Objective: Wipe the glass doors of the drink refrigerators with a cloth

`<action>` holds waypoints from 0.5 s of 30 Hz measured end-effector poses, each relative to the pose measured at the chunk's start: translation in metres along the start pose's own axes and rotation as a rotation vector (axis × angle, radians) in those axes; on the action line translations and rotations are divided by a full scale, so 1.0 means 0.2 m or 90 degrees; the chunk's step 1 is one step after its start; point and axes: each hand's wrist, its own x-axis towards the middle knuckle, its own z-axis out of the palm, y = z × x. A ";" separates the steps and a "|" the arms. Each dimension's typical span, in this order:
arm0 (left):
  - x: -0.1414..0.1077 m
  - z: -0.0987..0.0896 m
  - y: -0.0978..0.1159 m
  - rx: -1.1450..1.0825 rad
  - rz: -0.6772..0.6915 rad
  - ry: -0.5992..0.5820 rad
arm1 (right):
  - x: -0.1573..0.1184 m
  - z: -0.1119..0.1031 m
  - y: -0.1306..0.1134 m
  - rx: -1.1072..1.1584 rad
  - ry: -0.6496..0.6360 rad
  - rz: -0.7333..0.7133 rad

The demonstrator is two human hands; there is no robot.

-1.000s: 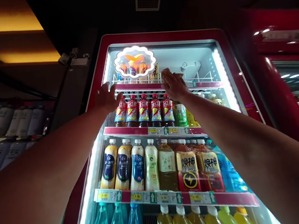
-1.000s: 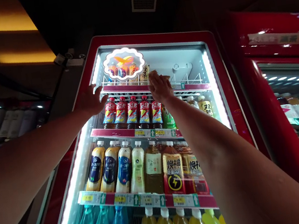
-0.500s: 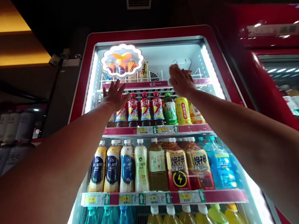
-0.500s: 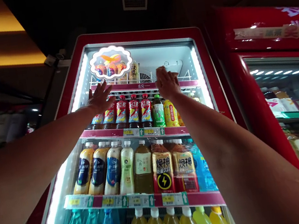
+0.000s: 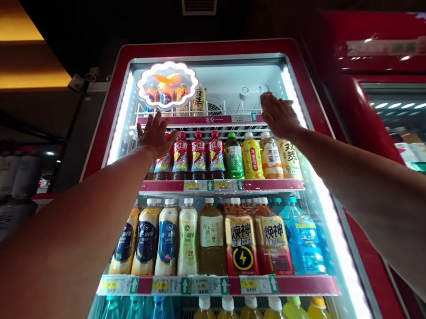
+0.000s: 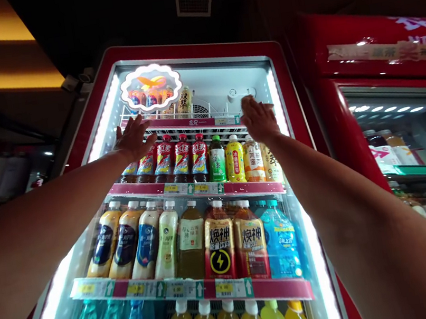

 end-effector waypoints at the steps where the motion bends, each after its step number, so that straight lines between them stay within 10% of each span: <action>1: 0.00 0.01 0.00 0.001 -0.001 0.003 | 0.01 -0.02 0.04 -0.002 0.016 0.054; 5: 0.00 0.02 0.00 0.011 -0.010 0.012 | 0.02 -0.03 0.10 0.002 0.064 0.181; 11: 0.00 0.05 0.00 -0.014 -0.009 0.026 | -0.08 -0.03 0.25 -0.021 0.011 -0.099; 15: 0.00 0.06 0.00 -0.020 -0.015 0.038 | -0.02 -0.04 0.47 -0.097 0.039 -0.016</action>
